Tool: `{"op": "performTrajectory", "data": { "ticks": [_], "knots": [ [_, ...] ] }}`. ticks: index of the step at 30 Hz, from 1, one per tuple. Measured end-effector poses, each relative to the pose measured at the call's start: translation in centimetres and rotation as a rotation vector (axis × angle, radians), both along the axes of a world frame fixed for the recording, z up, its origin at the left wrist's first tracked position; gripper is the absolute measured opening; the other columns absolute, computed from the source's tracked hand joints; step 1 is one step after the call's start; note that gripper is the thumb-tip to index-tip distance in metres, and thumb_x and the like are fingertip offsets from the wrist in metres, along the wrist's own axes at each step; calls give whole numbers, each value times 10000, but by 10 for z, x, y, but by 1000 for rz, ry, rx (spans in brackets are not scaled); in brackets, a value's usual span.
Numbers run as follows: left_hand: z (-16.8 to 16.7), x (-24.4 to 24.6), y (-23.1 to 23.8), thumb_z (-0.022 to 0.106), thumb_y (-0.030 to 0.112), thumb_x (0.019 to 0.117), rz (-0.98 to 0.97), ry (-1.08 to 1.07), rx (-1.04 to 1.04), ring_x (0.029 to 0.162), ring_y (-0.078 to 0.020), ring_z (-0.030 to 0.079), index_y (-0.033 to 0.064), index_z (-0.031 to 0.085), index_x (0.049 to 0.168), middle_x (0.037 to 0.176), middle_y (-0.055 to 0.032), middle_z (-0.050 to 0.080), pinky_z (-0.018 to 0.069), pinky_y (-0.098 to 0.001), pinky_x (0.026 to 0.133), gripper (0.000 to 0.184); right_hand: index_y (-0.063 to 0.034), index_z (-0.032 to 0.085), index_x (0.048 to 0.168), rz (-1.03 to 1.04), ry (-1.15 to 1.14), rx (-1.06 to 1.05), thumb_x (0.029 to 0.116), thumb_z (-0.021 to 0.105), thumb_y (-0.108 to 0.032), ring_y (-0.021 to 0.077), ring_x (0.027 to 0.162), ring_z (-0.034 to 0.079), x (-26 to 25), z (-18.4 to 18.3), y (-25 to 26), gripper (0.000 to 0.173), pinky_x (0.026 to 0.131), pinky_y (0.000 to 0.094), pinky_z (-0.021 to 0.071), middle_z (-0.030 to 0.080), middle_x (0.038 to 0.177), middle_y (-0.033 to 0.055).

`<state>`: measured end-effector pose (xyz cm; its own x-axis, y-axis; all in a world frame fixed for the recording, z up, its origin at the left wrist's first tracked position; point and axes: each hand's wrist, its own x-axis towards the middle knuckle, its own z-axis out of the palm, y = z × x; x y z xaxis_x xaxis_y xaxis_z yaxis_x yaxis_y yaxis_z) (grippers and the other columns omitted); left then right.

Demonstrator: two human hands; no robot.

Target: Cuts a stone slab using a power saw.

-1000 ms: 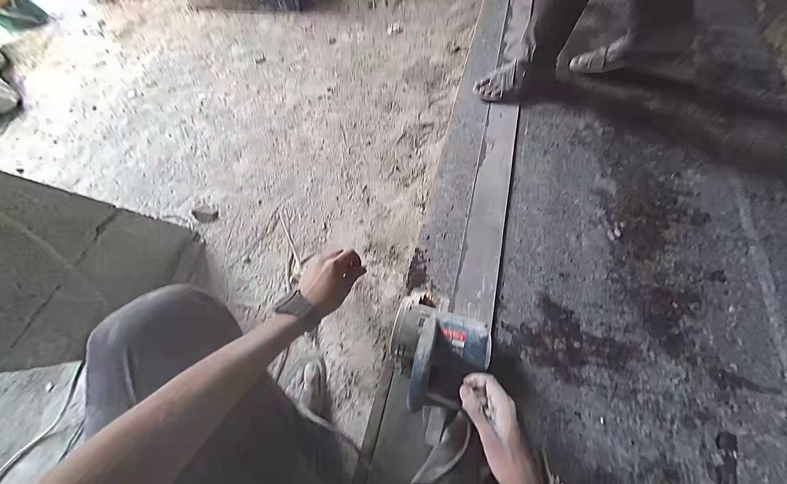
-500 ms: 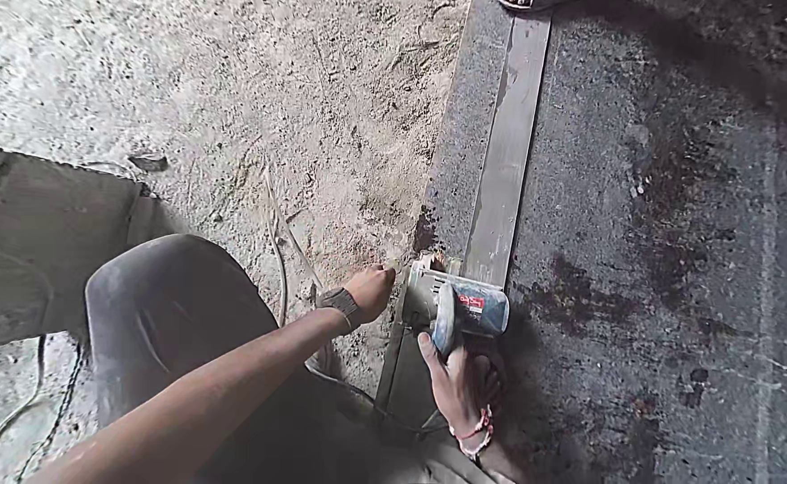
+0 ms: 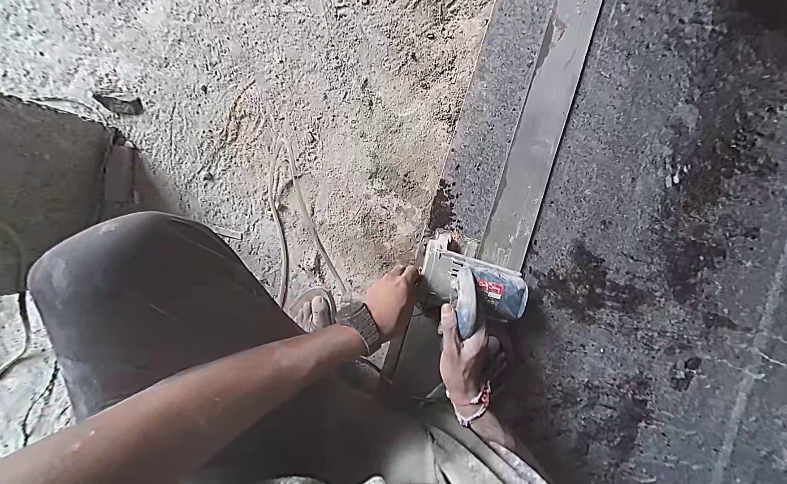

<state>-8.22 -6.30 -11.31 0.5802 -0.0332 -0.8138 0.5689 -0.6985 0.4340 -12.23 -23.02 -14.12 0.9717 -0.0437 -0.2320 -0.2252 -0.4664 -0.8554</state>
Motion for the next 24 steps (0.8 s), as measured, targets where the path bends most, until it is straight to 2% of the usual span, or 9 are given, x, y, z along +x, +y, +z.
{"op": "performTrajectory", "data": {
  "ticks": [4,8,12,16,19,24],
  "knots": [
    [-4,-7,-6,507,191,1040,77,-95,13,1176,-377,636,-23,580,1319,1317,-246,593,512,-519,1007,360,93,624,1163,0,6,12,951,637,-464,11,673,646,1,0,0,597,675,203,579,689,839,38],
    [-12,-17,-11,565,268,998,112,-219,10,1117,-345,643,-48,593,1273,1243,-240,612,519,-465,986,419,74,631,1112,18,25,80,967,590,-533,24,640,628,2,-3,-4,625,633,220,577,664,787,12],
    [-17,-22,-12,622,269,964,141,-303,1,1051,-331,655,-71,590,1238,1208,-246,613,536,-438,951,438,54,629,1102,25,14,79,976,543,-590,34,614,610,2,-8,-4,662,609,234,567,639,743,-4],
    [-24,-30,-10,699,381,910,92,-429,-26,1106,-365,646,-93,588,1248,1240,-281,606,535,-455,983,593,65,627,1102,30,-24,43,980,558,-546,34,618,616,2,-9,-3,626,620,231,573,646,754,7],
    [-26,-26,-10,746,365,914,84,-405,-22,1167,-384,630,-100,588,1247,1265,-290,602,511,-460,1035,594,65,629,1076,29,-25,39,979,560,-523,40,599,611,2,-10,-4,599,605,236,570,637,737,5],
    [-23,-21,-12,734,318,937,75,-377,18,1142,-394,637,-104,603,1228,1241,-296,606,512,-461,1027,529,66,633,1080,22,-18,6,968,570,-522,38,602,609,3,-9,-3,602,609,235,568,642,744,11]
  ]
}}
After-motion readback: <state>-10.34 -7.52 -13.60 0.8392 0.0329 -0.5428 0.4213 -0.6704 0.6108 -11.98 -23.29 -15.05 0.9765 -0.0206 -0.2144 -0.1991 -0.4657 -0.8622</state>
